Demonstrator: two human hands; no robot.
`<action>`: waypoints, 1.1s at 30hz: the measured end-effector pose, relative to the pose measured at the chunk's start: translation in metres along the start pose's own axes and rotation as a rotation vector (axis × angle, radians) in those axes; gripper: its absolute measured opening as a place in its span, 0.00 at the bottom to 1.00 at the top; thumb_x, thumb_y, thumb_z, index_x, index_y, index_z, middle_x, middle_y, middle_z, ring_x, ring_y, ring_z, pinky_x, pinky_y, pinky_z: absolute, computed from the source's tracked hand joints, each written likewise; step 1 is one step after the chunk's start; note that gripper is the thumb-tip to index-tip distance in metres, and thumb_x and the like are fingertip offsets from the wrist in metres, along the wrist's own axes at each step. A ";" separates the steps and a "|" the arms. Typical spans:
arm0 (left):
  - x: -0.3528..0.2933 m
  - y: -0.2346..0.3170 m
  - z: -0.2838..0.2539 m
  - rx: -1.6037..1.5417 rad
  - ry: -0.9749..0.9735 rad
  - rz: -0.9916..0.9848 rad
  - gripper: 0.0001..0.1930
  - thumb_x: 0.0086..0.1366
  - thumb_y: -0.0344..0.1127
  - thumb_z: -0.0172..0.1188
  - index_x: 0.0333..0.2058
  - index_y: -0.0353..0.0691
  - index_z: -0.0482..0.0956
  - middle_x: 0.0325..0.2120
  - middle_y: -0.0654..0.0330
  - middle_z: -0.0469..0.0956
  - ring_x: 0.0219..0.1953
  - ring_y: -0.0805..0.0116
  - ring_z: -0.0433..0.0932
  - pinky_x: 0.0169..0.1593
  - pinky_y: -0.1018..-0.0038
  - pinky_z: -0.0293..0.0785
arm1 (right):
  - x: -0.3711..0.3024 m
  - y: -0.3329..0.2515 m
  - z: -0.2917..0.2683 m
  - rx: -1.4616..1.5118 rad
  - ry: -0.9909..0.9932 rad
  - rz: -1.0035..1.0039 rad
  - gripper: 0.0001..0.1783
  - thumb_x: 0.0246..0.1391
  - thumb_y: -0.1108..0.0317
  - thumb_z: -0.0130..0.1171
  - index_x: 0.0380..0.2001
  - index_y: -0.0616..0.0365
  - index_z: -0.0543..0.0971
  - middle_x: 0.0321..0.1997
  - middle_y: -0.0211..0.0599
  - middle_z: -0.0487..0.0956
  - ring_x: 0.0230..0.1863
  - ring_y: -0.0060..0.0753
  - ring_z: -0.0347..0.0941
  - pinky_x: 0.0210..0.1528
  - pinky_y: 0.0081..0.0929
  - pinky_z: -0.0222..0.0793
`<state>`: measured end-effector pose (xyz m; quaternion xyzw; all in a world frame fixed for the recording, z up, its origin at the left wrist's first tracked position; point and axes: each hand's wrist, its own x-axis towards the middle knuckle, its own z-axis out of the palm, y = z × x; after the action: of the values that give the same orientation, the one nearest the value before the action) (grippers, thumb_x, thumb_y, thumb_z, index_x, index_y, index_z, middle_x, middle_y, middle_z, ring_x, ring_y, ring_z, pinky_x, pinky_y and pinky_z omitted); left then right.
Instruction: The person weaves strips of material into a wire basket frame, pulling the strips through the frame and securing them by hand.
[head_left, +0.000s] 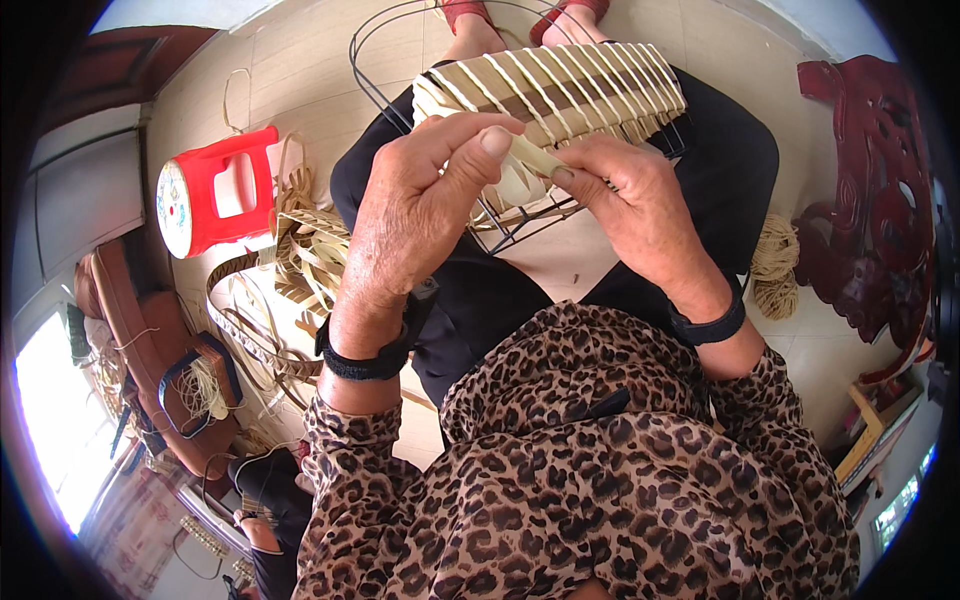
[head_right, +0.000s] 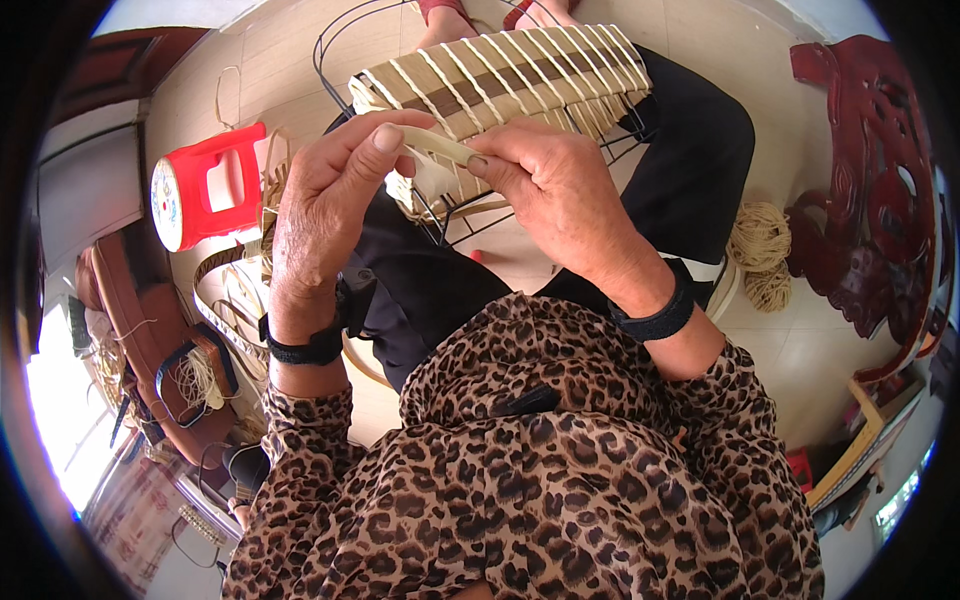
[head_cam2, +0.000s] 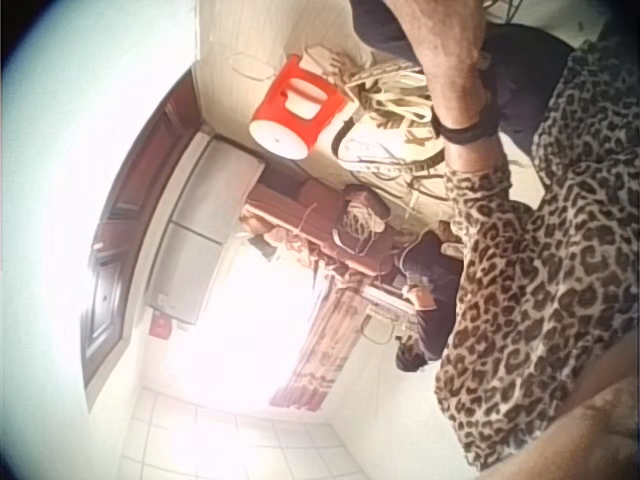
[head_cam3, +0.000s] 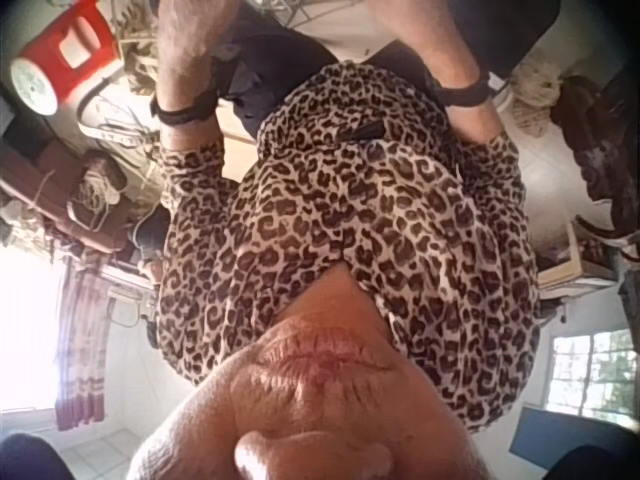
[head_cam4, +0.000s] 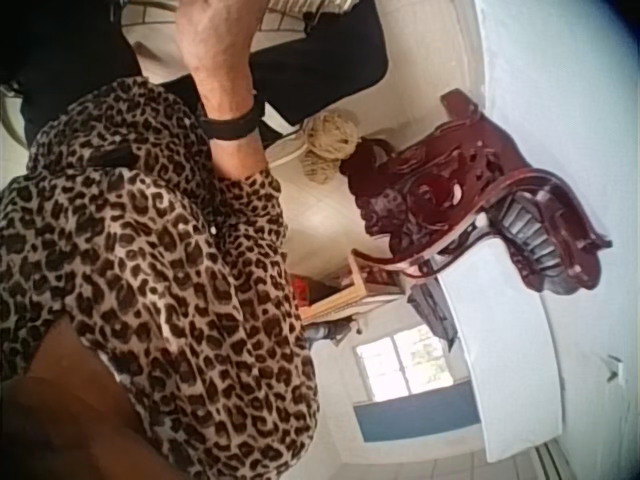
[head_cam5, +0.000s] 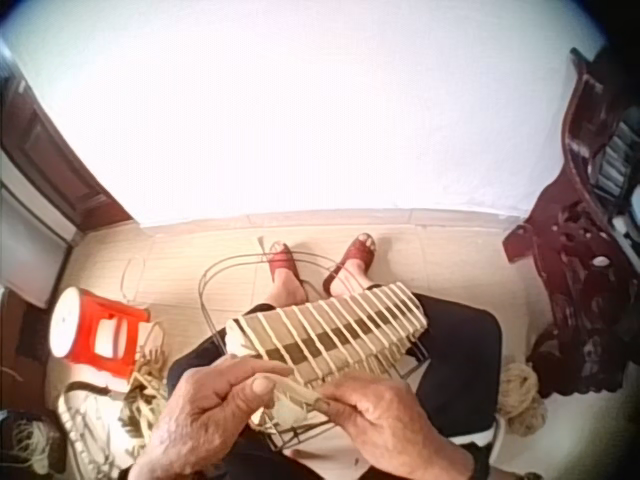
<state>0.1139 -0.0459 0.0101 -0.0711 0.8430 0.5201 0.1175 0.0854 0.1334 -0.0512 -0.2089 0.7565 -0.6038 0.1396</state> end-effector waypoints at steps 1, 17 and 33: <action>-0.001 0.002 -0.001 0.002 -0.001 0.000 0.19 0.66 0.45 0.47 0.42 0.35 0.77 0.21 0.67 0.70 0.28 0.79 0.66 0.34 0.82 0.63 | 0.000 0.000 0.001 0.001 0.001 0.000 0.06 0.49 0.72 0.58 0.30 0.64 0.77 0.23 0.38 0.75 0.22 0.31 0.70 0.25 0.25 0.65; 0.002 0.002 -0.001 0.134 -0.080 0.039 0.11 0.64 0.37 0.52 0.36 0.35 0.75 0.19 0.65 0.68 0.26 0.77 0.65 0.33 0.79 0.63 | 0.005 -0.003 0.012 -0.003 0.016 -0.060 0.05 0.48 0.74 0.58 0.31 0.61 0.78 0.24 0.38 0.76 0.24 0.35 0.72 0.27 0.25 0.66; -0.006 0.005 -0.002 0.026 -0.109 0.028 0.10 0.65 0.35 0.49 0.34 0.33 0.74 0.21 0.64 0.73 0.26 0.75 0.69 0.32 0.79 0.64 | -0.003 -0.009 0.019 0.026 0.032 -0.017 0.05 0.50 0.72 0.55 0.30 0.64 0.75 0.24 0.43 0.73 0.27 0.44 0.70 0.29 0.35 0.65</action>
<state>0.1179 -0.0459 0.0167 -0.0292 0.8429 0.5139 0.1567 0.0981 0.1168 -0.0472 -0.2038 0.7488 -0.6182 0.1249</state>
